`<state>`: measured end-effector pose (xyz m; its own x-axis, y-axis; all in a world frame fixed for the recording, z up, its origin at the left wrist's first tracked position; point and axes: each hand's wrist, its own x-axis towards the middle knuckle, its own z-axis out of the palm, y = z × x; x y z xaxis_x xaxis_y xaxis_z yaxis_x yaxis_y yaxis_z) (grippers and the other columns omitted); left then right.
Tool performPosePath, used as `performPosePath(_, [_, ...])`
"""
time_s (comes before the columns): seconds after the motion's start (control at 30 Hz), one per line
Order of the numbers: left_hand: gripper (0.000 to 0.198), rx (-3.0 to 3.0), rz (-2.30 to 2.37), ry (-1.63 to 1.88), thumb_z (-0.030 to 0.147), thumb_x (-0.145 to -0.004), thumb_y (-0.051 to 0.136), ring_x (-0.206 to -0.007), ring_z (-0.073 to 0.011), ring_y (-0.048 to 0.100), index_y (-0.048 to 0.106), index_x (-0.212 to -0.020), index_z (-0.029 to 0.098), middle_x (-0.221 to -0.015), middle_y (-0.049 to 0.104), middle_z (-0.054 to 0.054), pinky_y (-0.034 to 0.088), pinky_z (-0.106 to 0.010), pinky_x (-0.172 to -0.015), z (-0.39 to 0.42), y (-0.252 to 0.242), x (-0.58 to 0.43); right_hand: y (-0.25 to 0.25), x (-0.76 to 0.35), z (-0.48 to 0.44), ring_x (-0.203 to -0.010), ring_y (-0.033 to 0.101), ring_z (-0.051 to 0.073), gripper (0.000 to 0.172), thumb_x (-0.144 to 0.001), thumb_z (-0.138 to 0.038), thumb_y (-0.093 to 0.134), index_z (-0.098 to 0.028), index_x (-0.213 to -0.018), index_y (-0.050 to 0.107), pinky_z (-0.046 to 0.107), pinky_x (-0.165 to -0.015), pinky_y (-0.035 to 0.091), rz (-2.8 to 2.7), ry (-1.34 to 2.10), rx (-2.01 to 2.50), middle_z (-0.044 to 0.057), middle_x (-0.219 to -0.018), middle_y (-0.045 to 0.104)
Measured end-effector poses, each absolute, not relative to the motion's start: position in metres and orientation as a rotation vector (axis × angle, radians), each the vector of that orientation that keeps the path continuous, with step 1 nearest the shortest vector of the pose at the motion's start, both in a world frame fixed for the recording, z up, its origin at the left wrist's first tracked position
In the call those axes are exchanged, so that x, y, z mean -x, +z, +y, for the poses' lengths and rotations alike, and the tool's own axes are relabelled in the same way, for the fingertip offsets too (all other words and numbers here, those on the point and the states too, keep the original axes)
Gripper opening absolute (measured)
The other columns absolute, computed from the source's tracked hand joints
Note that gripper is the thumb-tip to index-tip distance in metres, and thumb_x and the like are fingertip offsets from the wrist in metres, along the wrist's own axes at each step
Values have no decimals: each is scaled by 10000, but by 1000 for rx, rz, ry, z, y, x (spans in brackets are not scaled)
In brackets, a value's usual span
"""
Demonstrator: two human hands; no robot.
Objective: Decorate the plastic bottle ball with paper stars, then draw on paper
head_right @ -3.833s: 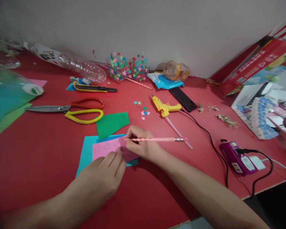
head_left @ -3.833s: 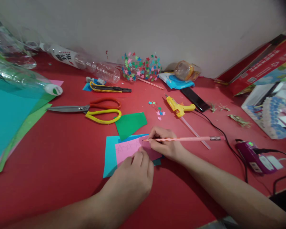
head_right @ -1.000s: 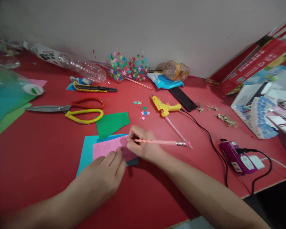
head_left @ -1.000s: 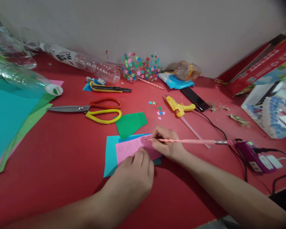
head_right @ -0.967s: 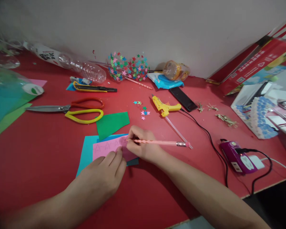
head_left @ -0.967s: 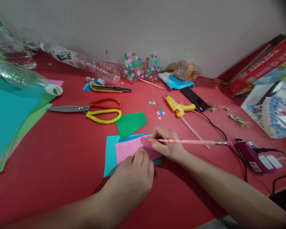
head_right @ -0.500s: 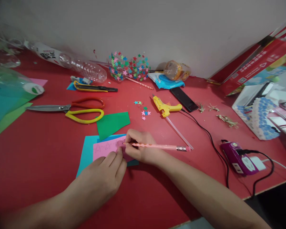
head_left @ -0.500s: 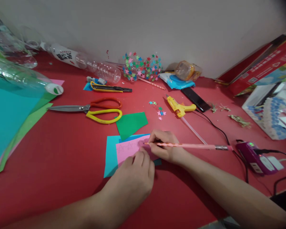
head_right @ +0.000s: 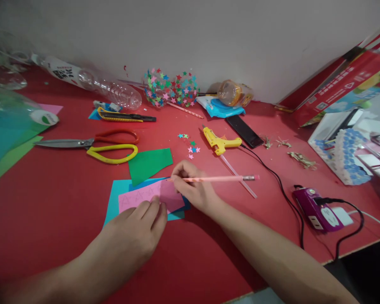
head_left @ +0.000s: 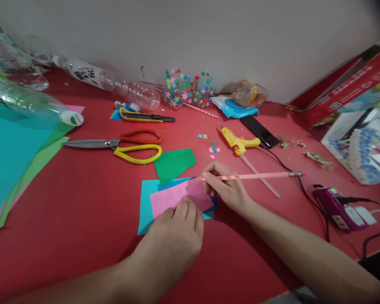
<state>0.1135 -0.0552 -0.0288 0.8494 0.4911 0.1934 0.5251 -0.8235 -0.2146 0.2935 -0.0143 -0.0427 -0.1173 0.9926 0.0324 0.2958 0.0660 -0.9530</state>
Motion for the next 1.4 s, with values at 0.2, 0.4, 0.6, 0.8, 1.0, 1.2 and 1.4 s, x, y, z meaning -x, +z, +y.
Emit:
performPosePath(0.2, [376, 2757, -743, -132, 27, -724, 435, -808, -243, 636, 649, -1031, 65, -1004, 686, -185, 530, -311, -585, -55, -32, -113, -40, -294, -13, -541, 467, 87, 47, -690, -138, 537, -184, -690, 531, 196, -490, 356, -1624, 1047, 1346, -37, -608, 528])
performPosePath(0.4, [384, 2739, -708, -152, 32, -745, 416, -804, -257, 644, 639, -1058, 41, -1057, 679, -225, 523, -319, -576, -54, -33, -113, -40, -295, -9, -512, 457, 84, 63, -676, -141, 515, -181, -630, 499, 191, -470, 339, -1748, 977, 1385, -40, -556, 522])
performPosePath(0.6, [371, 2740, -696, -172, 37, -754, 411, -780, -250, 645, 644, -1043, 43, -1026, 689, -219, 520, -312, -558, -53, -32, -113, -41, -294, -9, -502, 431, 81, 77, -673, -157, 514, -180, -607, 481, 191, -459, 322, -1774, 968, 1391, -41, -539, 498])
performPosePath(0.8, [353, 2751, -703, -148, 35, -751, 416, -780, -249, 650, 649, -1015, 63, -1008, 696, -199, 526, -313, -556, -53, -33, -113, -42, -292, -9, -506, 430, 81, 81, -692, -159, 505, -181, -619, 477, 194, -463, 321, -1758, 935, 1400, -43, -546, 488])
performPosePath(1.0, [354, 2752, -701, -136, 32, -740, 423, -777, -249, 653, 651, -1010, 64, -999, 699, -197, 523, -306, -548, -53, -32, -114, -42, -291, -10, -514, 426, 81, 102, -730, -154, 519, -184, -638, 486, 192, -461, 309, -1742, 866, 1438, -48, -560, 487])
performPosePath(1.2, [360, 2748, -695, -149, 23, -742, 412, -790, -259, 653, 646, -1014, 56, -1022, 692, -208, 526, -317, -557, -53, -33, -114, -44, -292, -10, -514, 431, 82, 112, -745, -149, 513, -190, -647, 479, 192, -466, 308, -1739, 830, 1449, -53, -557, 484])
performPosePath(1.4, [339, 2750, -690, -165, 41, -752, 415, -776, -260, 650, 653, -992, 60, -1003, 697, -207, 524, -322, -558, -54, -33, -114, -45, -292, -10, -503, 406, 80, 107, -704, -142, 509, -192, -625, 458, 192, -455, 294, -1753, 836, 1450, -58, -543, 446])
